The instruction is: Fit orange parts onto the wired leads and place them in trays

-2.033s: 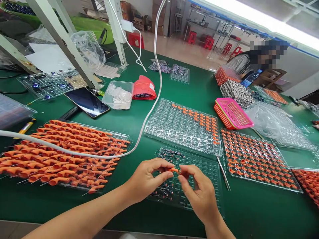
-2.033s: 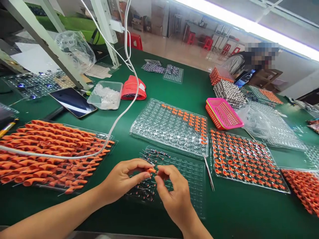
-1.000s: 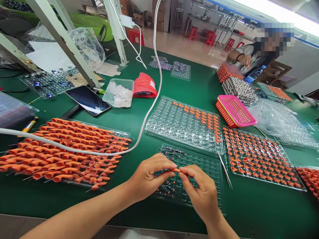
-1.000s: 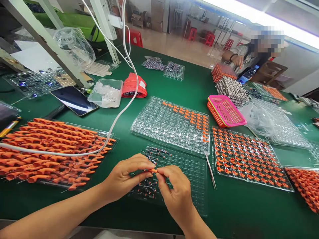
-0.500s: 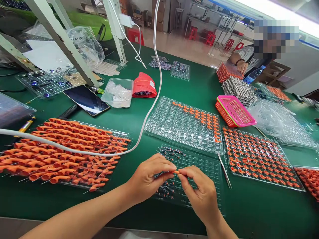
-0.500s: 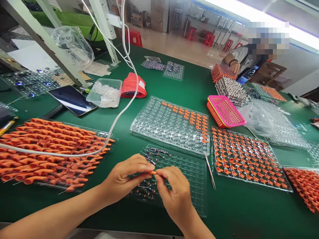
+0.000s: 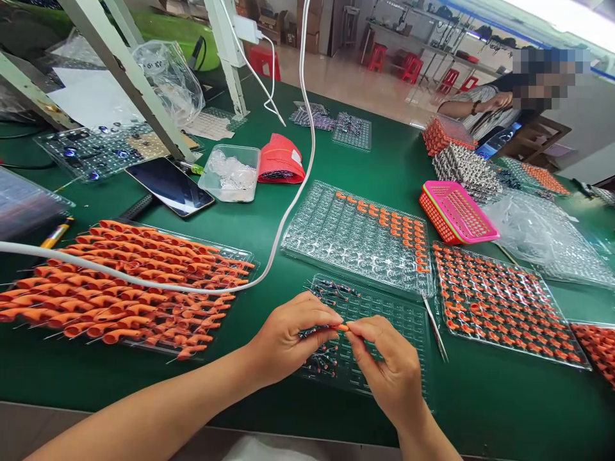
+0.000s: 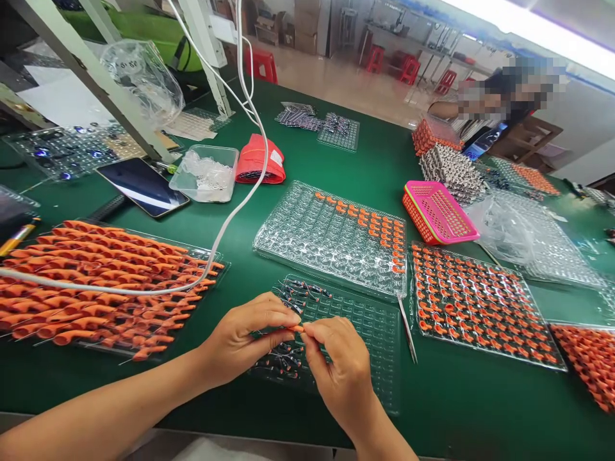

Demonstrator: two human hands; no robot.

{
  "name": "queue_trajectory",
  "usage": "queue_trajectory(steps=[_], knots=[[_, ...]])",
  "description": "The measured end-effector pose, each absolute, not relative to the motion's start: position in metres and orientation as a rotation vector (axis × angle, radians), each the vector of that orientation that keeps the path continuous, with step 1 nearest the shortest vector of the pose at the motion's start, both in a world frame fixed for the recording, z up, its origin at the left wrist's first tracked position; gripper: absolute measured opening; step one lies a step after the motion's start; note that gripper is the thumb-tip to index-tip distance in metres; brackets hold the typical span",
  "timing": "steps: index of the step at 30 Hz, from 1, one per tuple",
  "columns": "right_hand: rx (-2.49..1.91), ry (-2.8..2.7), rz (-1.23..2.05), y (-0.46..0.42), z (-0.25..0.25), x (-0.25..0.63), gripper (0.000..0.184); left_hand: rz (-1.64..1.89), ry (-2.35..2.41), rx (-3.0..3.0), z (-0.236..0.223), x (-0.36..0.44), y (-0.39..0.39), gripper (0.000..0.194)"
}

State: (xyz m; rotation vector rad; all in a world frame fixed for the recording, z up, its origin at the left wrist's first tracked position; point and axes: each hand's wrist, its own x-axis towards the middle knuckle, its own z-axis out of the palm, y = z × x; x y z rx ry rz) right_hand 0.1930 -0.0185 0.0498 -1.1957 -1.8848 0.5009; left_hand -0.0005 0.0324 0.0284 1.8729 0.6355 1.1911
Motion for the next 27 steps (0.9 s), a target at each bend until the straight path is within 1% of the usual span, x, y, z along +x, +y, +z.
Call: queue_trajectory(steps=[3, 6, 13, 21, 27], knots=[[-1.177, -1.905, 0.469, -0.0177, 0.0482, 0.1937, 0.033, 1.2, 0.63, 1.865, 0.0274, -0.0007, 0.0324, 0.023], [-1.181, -1.911, 0.46, -0.0181, 0.0469, 0.1939, 0.032, 1.185, 0.637, 1.86, 0.0269, -0.0005, 0.0325, 0.023], [-1.368, -1.775, 0.545, -0.0197, 0.0519, 0.1933, 0.01, 1.141, 0.75, 1.876, 0.0288, -0.0031, 0.0307, 0.033], [-1.442, -1.794, 0.521, -0.0176, 0.0522, 0.1907, 0.01, 1.206, 0.779, 2.061, 0.0306, 0.0002, 0.0287, 0.014], [-1.497, -1.76, 0.586, -0.0169, 0.0521, 0.1895, 0.016, 1.153, 0.814, 2.101, 0.0303, -0.0009, 0.0289, 0.008]])
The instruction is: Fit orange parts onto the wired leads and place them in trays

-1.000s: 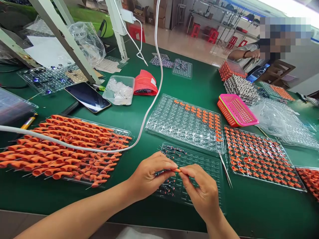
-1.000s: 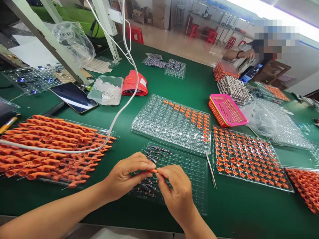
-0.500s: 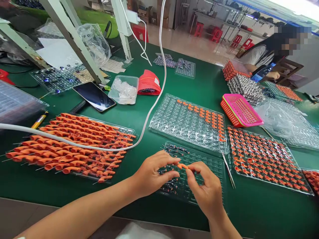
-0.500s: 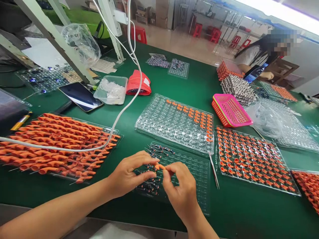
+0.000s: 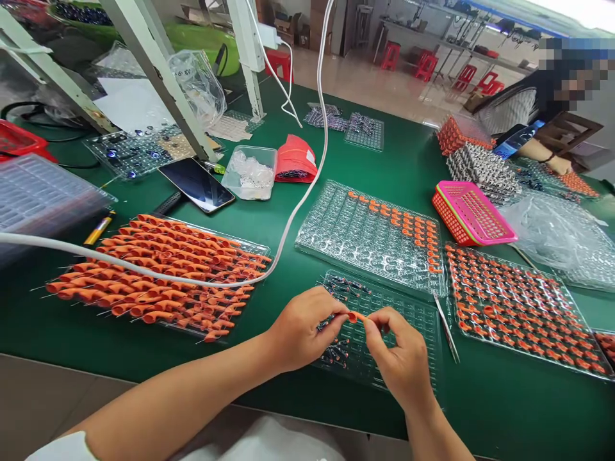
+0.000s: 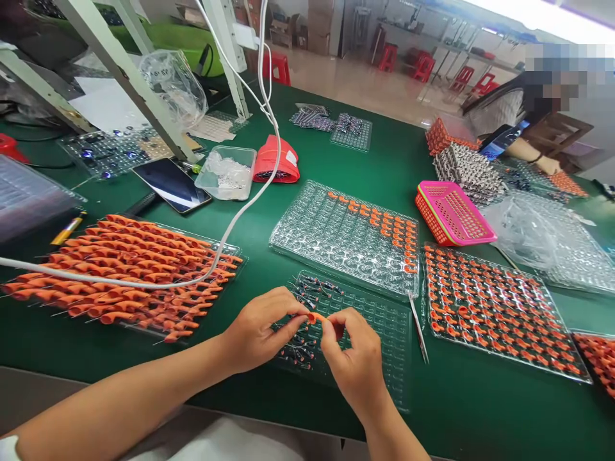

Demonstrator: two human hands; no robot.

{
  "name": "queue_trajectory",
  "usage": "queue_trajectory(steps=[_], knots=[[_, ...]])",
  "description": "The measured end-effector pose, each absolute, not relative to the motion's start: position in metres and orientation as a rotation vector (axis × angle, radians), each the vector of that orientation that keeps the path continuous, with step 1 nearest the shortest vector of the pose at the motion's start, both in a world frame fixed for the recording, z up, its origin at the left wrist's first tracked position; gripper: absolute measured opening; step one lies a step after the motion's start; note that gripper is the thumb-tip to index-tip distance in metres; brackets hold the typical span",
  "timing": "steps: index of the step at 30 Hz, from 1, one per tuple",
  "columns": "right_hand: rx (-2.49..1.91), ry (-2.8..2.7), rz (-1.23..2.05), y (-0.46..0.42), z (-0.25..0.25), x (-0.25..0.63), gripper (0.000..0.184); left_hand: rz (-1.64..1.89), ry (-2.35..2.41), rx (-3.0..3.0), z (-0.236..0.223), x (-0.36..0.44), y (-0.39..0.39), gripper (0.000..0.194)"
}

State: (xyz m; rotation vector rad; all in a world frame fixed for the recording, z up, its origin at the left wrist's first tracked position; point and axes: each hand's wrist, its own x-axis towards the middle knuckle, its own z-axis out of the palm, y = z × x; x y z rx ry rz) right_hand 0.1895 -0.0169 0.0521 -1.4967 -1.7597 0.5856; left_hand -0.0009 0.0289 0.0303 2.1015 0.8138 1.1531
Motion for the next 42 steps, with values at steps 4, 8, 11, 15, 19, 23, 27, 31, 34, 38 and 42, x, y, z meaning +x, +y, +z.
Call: queue_trajectory(steps=[4, 8, 11, 15, 19, 23, 27, 31, 34, 38, 42], knots=[[-1.565, -1.693, 0.702, -0.016, 0.054, 0.19, 0.019, 1.078, 0.848, 2.073, 0.033, -0.001, 0.027, 0.01], [-1.588, -1.617, 0.812, -0.016, 0.053, 0.192, 0.019, 1.004, 0.878, 1.961, 0.037, -0.002, 0.025, 0.01], [-1.596, -1.567, 0.862, -0.016, 0.051, 0.195, 0.019, 0.943, 0.913, 1.839, 0.04, -0.002, 0.027, 0.011], [-1.593, -1.536, 0.853, -0.017, 0.051, 0.198, 0.021, 0.883, 0.964, 1.71, 0.044, -0.003, 0.029, 0.014], [-1.603, -1.544, 0.829, -0.018, 0.053, 0.198, 0.021, 0.865, 0.936, 1.643, 0.045, -0.004, 0.029, 0.018], [-1.583, -1.623, 0.747, -0.018, 0.055, 0.195, 0.022, 0.849, 0.902, 1.611, 0.042, -0.002, 0.028, 0.022], [-1.456, -1.783, 0.56, -0.021, 0.051, 0.191, 0.016, 0.876, 0.911, 1.616, 0.041, 0.003, 0.025, 0.02], [-1.25, -1.889, 0.402, -0.02, 0.039, 0.192, 0.008, 0.923, 0.944, 1.668, 0.043, 0.002, 0.021, 0.014], [-1.147, -1.956, 0.357, -0.018, 0.032, 0.194, 0.014, 0.993, 1.008, 1.805, 0.05, -0.01, 0.019, 0.014], [-1.163, -1.981, 0.335, -0.019, 0.03, 0.197, 0.024, 1.125, 1.288, 2.041, 0.061, -0.057, 0.019, 0.014], [-1.185, -1.954, 0.371, -0.023, 0.033, 0.198, 0.026, 1.046, 1.8, 2.168, 0.063, -0.126, 0.029, 0.013]])
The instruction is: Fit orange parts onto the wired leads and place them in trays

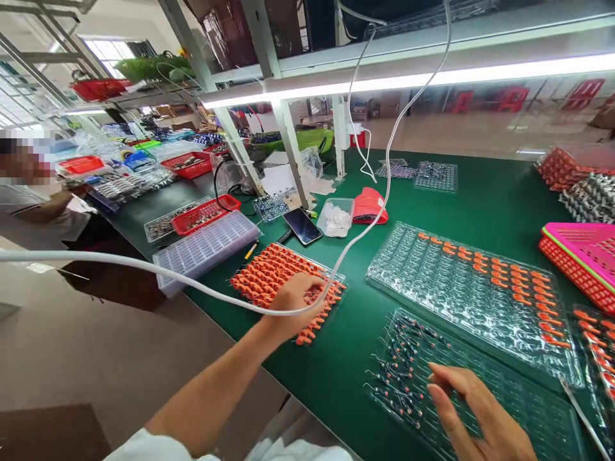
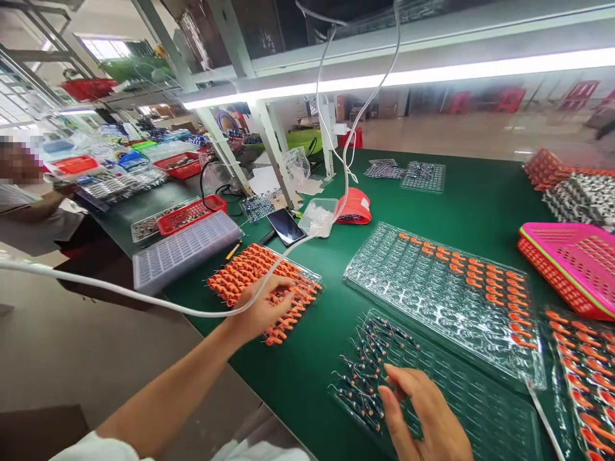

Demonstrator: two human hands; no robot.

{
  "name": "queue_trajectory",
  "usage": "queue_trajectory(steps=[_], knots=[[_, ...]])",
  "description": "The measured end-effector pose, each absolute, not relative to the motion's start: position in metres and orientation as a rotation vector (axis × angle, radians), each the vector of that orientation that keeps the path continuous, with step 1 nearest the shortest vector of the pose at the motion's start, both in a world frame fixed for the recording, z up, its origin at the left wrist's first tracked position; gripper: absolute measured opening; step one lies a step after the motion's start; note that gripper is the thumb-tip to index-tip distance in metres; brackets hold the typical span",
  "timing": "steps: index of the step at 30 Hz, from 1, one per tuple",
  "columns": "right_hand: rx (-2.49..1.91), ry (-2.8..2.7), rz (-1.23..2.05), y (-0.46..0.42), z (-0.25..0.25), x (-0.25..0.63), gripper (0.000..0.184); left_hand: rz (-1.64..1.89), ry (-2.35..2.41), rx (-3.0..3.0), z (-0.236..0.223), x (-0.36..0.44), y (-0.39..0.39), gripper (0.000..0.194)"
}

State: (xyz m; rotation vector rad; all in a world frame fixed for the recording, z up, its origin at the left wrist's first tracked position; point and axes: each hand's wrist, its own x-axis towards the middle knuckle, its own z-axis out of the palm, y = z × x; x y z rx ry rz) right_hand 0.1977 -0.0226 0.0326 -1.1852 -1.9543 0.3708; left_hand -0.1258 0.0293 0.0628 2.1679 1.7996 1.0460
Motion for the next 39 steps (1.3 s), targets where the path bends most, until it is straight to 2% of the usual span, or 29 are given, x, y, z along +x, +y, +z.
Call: queue_trajectory(steps=[3, 12, 21, 26, 32, 35, 39], knots=[[-1.149, -1.952, 0.369, -0.024, 0.034, 0.198, 0.025, 0.85, 2.015, 2.244, 0.06, -0.163, 0.038, 0.01], [-1.14, -1.967, 0.338, -0.021, 0.03, 0.196, 0.022, 0.626, 2.022, 2.317, 0.045, -0.178, 0.054, 0.008], [-1.122, -1.989, 0.358, -0.02, 0.03, 0.193, 0.021, 0.528, 1.989, 2.343, 0.046, -0.189, 0.061, 0.014], [-1.079, -1.965, 0.343, -0.02, 0.031, 0.191, 0.021, 0.593, 1.963, 2.356, 0.059, -0.189, 0.062, 0.018], [-1.08, -1.938, 0.333, -0.025, 0.037, 0.186, 0.018, 0.762, 1.498, 2.494, 0.072, -0.135, 0.096, 0.021], [-1.095, -1.933, 0.332, -0.025, 0.039, 0.187, 0.018, 0.656, 1.303, 2.6, 0.069, -0.078, 0.142, 0.02], [-1.1, -1.918, 0.289, -0.022, 0.038, 0.189, 0.018, 0.485, 1.33, 2.608, 0.06, 0.001, 0.22, 0.02]])
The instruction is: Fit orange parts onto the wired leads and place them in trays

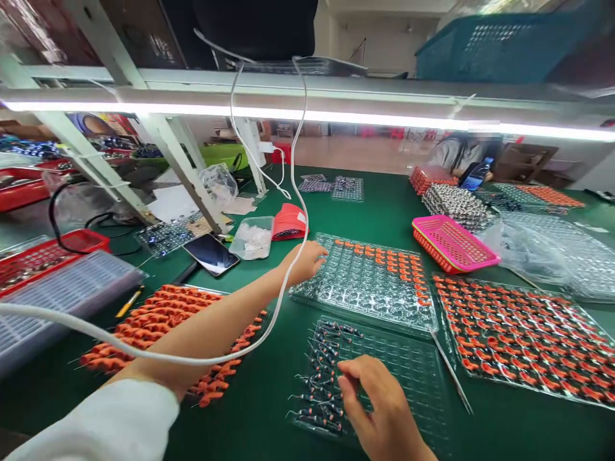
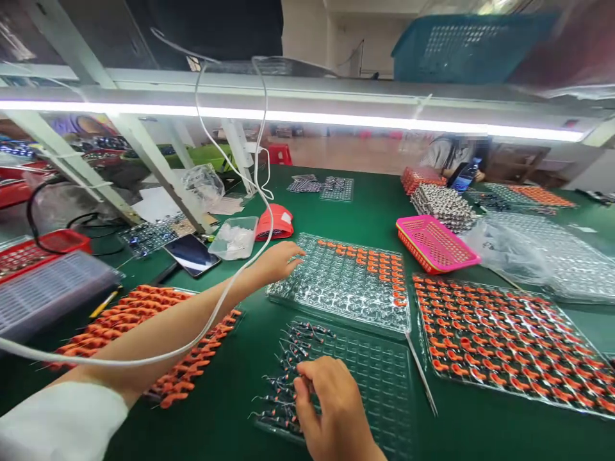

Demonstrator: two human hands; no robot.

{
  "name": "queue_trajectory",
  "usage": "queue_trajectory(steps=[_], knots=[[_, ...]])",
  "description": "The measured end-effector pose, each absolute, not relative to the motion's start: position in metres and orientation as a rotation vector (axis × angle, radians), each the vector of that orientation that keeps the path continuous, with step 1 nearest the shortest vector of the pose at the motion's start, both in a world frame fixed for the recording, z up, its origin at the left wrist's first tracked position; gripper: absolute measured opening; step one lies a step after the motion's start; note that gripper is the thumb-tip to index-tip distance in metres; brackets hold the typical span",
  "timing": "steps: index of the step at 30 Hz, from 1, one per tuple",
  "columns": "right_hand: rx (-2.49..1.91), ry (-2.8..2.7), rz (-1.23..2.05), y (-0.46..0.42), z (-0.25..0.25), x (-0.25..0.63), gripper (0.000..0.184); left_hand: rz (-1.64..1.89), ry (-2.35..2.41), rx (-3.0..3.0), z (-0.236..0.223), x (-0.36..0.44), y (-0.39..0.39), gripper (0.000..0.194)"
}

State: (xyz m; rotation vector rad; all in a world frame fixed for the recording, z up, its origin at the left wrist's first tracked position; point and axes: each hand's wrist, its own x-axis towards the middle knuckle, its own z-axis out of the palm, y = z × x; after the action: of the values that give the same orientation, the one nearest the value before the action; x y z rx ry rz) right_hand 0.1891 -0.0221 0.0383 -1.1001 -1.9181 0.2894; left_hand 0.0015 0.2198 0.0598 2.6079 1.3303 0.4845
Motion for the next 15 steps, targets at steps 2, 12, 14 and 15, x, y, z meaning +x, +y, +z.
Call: queue_trajectory(steps=[2, 12, 14, 15], knots=[[-1.103, -1.901, 0.249, -0.019, 0.036, 0.19, 0.016, 0.445, 1.425, 2.574, 0.054, 0.029, 0.256, 0.018], [-1.074, -1.868, 0.211, -0.015, 0.036, 0.187, 0.016, 0.245, 1.68, 2.351, 0.037, 0.074, 0.318, 0.025], [-1.092, -1.852, 0.217, -0.015, 0.038, 0.188, 0.016, 0.293, 1.705, 2.333, 0.04, 0.076, 0.313, 0.025], [-1.121, -1.833, 0.22, -0.015, 0.039, 0.189, 0.017, 0.329, 1.712, 2.33, 0.043, 0.077, 0.309, 0.025]])
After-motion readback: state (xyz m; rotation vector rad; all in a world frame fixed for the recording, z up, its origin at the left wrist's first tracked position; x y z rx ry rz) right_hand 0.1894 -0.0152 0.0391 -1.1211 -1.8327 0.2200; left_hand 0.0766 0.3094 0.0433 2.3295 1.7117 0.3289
